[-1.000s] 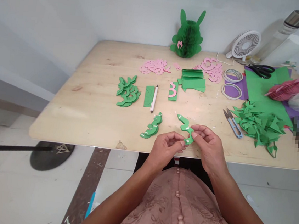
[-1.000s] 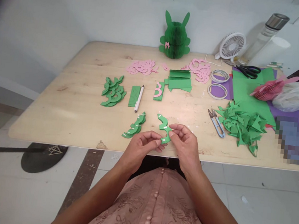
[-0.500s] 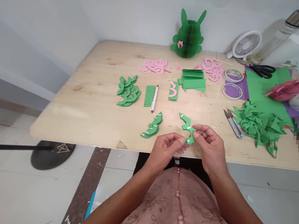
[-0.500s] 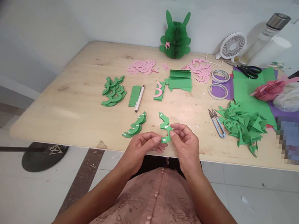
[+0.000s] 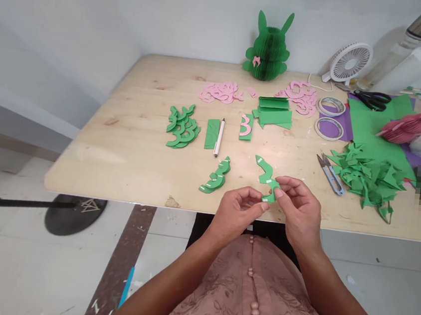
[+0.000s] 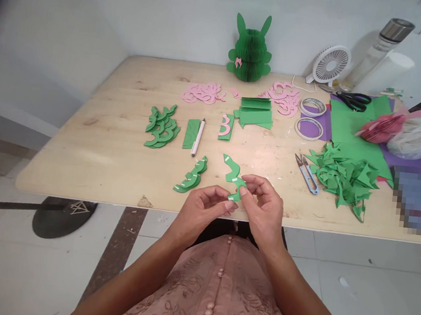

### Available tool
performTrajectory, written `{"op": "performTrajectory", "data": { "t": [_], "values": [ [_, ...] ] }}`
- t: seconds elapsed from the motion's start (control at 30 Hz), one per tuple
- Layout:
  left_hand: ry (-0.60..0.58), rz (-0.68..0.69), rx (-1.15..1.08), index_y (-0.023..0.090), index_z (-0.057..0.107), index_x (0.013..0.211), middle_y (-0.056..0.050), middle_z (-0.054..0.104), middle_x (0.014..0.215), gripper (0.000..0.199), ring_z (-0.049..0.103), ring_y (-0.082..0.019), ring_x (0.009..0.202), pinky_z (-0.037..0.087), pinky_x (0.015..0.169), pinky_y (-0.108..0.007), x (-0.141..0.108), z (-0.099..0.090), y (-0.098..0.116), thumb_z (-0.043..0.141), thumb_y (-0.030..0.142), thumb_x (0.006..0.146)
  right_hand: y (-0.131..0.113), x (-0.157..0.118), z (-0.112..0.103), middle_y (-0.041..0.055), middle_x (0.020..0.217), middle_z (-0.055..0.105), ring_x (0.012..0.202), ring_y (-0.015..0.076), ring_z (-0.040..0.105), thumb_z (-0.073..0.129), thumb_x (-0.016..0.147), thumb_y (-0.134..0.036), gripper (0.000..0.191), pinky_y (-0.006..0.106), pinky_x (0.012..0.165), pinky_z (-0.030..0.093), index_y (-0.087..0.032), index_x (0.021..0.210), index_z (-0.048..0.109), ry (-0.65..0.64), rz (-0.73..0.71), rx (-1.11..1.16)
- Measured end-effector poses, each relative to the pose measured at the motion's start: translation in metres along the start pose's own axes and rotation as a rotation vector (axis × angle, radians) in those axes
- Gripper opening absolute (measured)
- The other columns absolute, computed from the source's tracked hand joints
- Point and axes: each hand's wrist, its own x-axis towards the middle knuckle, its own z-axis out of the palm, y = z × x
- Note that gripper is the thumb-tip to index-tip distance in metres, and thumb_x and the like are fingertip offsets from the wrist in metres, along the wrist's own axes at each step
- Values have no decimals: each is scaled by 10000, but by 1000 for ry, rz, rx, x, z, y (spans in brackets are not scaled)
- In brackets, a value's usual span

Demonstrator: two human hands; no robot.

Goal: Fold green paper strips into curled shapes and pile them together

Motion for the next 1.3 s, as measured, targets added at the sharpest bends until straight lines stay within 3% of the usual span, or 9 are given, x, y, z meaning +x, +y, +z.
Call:
{"op": "performTrajectory", "data": {
  "t": [0.3, 0.97, 1.3],
  "values": [
    [-38, -31, -96, 143, 630, 722, -15, 624, 661, 217, 577, -124, 623, 500, 639, -279, -2, -1, 3, 734, 313, 637, 1, -1, 0, -21, 765, 596, 709, 99, 543, 627, 788, -198, 169, 216, 653, 439, -243, 950, 647, -16, -21, 82],
    [-58, -23, -41, 135, 640, 669, -15, 623, 641, 211, 560, -119, 618, 478, 642, -263, -1, -5, 6, 715, 332, 667, -1, 1, -1, -7, 762, 591, 708, 118, 540, 632, 775, -254, 176, 245, 660, 446, -241, 950, 639, -40, -9, 49],
    [-2, 52, 0, 142, 628, 651, 3, 601, 619, 186, 525, -109, 611, 429, 621, -233, 1, -6, 1, 696, 311, 686, 2, -1, 0, 6, 842, 638, 793, 135, 573, 653, 757, -321, 246, 260, 732, 457, -224, 980, 623, -72, 142, 91]
  ]
}}
